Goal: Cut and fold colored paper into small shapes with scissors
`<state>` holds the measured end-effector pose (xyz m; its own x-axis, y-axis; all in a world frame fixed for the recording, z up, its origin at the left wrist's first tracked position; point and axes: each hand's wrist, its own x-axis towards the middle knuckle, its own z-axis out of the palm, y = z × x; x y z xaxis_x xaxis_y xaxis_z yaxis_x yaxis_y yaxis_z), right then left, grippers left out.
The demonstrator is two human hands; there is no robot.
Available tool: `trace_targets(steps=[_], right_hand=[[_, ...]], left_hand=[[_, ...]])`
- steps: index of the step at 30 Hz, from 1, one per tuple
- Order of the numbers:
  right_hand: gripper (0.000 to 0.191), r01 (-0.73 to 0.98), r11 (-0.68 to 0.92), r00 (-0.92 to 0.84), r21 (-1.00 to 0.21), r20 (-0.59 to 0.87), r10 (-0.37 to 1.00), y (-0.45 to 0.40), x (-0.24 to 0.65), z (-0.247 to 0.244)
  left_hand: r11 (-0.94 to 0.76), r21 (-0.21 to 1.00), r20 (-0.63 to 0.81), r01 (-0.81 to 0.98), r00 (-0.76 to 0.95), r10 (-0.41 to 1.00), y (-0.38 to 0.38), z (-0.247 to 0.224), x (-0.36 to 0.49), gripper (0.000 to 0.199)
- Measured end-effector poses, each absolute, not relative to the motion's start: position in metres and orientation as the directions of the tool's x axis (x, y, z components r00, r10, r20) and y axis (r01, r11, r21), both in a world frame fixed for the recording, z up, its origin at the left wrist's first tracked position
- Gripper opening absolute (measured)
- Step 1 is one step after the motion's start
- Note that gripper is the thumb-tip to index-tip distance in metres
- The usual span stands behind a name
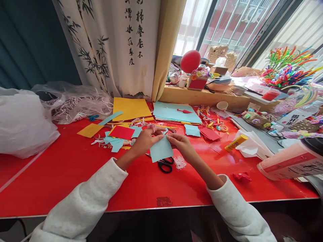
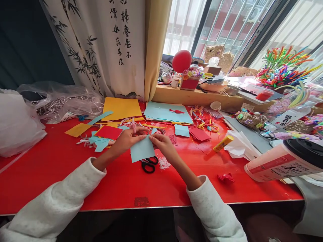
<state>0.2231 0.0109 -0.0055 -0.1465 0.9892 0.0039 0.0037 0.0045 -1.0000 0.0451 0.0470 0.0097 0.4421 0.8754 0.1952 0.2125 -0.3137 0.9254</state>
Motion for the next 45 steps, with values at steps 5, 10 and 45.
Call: trace_targets(steps=[5, 10, 45], right_hand=[[0.028, 0.025, 0.032, -0.131, -0.999, 0.028, 0.991, 0.011, 0.225, -0.007], [0.031, -0.061, -0.082, -0.147, -0.995, -0.072, 0.986, 0.013, 0.225, -0.005], [0.031, 0.778, 0.62, -0.368, -0.106, 0.722, 0.586, 0.014, 0.23, -0.025]], left_hand=[[-0.334, 0.91, 0.199, 0.247, 0.446, 0.872, 0.048, 0.011, 0.044, 0.026], [-0.35, 0.905, 0.211, 0.243, 0.457, 0.864, 0.047, 0.011, 0.045, 0.026], [-0.221, 0.9, 0.036, 0.375, 0.442, 0.896, 0.047, -0.004, 0.054, 0.049]])
